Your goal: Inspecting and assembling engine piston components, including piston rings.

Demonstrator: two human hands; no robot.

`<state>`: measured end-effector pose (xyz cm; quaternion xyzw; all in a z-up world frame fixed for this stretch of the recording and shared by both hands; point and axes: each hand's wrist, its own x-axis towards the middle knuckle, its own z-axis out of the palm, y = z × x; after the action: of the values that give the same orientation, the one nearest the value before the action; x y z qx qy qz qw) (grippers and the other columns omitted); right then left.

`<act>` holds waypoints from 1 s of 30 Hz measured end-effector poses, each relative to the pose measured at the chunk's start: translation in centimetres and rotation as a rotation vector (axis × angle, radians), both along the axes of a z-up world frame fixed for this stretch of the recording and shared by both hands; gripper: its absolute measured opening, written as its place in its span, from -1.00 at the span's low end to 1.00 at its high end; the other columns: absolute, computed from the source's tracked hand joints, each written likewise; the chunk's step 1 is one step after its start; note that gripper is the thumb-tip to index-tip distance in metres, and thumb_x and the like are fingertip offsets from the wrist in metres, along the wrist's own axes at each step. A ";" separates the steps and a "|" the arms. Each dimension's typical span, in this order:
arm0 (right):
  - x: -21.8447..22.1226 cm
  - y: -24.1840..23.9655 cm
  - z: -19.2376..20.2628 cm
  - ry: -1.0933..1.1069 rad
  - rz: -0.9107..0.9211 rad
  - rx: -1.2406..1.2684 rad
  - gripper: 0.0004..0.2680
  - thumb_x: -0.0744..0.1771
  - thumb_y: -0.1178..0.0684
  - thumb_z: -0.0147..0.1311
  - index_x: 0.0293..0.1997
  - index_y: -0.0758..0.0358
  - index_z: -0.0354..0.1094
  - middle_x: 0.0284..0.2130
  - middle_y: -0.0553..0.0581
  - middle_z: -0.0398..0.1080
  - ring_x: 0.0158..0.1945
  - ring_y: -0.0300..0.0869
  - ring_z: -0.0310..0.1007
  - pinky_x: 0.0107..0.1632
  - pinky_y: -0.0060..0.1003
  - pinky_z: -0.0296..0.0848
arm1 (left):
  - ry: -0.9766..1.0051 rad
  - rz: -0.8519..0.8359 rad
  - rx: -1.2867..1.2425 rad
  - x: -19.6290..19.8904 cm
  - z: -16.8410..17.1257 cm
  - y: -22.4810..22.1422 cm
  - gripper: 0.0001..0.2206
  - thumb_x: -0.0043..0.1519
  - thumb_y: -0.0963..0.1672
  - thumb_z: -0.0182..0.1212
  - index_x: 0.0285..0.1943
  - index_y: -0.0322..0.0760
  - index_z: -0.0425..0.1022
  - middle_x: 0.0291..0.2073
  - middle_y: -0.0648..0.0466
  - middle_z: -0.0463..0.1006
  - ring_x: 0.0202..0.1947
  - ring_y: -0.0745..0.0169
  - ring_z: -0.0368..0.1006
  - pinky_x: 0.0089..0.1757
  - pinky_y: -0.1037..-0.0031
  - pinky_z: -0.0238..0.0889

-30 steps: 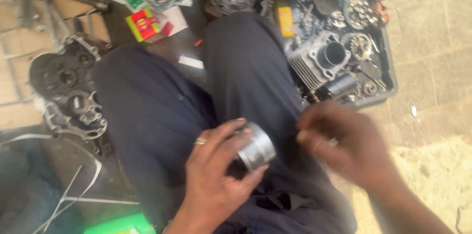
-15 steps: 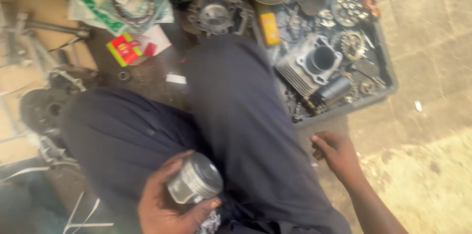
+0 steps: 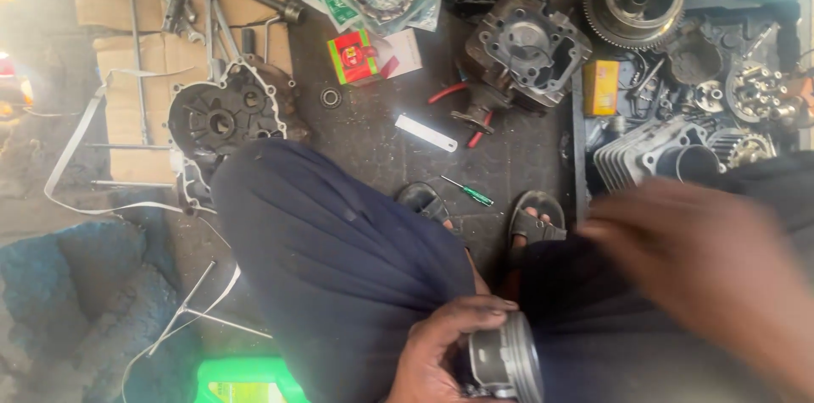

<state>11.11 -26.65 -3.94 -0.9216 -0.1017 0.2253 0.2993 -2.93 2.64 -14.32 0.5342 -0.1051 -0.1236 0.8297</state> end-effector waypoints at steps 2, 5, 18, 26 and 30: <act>4.5 9.0 -3.4 0.013 0.245 -0.064 -0.86 0.24 0.02 0.16 -0.25 0.19 0.57 -0.34 0.17 0.57 -0.25 0.11 0.55 -0.19 -0.02 0.50 | 0.060 -0.017 -0.055 0.4 -0.1 0.3 -0.41 0.17 0.01 0.57 0.29 -0.35 0.47 0.22 -0.24 0.57 0.35 -0.17 0.53 0.27 0.10 0.43; 7.9 13.5 -18.7 0.323 0.407 -0.339 -0.87 0.24 0.08 0.17 -0.28 0.28 0.59 -0.27 0.34 0.54 -0.10 0.12 0.55 -0.03 -0.01 0.48 | 0.019 0.106 -0.002 0.4 -0.1 0.9 -0.44 0.22 0.07 0.53 0.24 -0.37 0.52 0.14 -0.25 0.64 0.28 -0.19 0.61 0.25 0.07 0.48; 5.7 13.7 -33.2 0.319 0.203 -0.744 -0.73 0.30 0.05 -0.01 0.05 0.32 0.44 0.01 0.38 0.46 0.11 0.12 0.48 0.12 -0.10 0.47 | 0.211 0.194 -0.187 3.3 -0.7 3.0 -0.41 0.11 0.15 0.44 0.08 -0.35 0.49 0.03 -0.25 0.59 0.16 -0.11 0.57 0.22 0.12 0.43; 1.3 10.1 -3.2 -0.414 0.886 -0.340 -0.73 0.20 0.10 0.08 -0.07 0.41 0.44 -0.25 0.34 0.47 -0.26 0.21 0.55 -0.31 0.05 0.50 | 0.115 0.289 -0.136 1.8 -0.4 2.8 -0.29 -0.04 -0.12 0.75 0.30 -0.33 0.46 0.22 -0.30 0.58 0.20 -0.07 0.60 0.21 0.14 0.51; -14.7 -1.9 -6.6 -0.424 0.746 -0.306 -0.74 0.20 0.10 0.11 -0.08 0.39 0.45 -0.27 0.31 0.48 -0.27 0.16 0.55 -0.30 0.00 0.50 | 0.000 0.359 0.010 2.3 1.4 3.1 -0.30 -0.02 -0.10 0.73 0.30 -0.32 0.47 0.21 -0.28 0.61 0.23 -0.10 0.62 0.25 0.16 0.49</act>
<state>-3.55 -28.54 -10.51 -0.8812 -0.4516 0.1364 0.0307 -0.62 5.73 -12.96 0.5483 -0.0076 0.0259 0.8358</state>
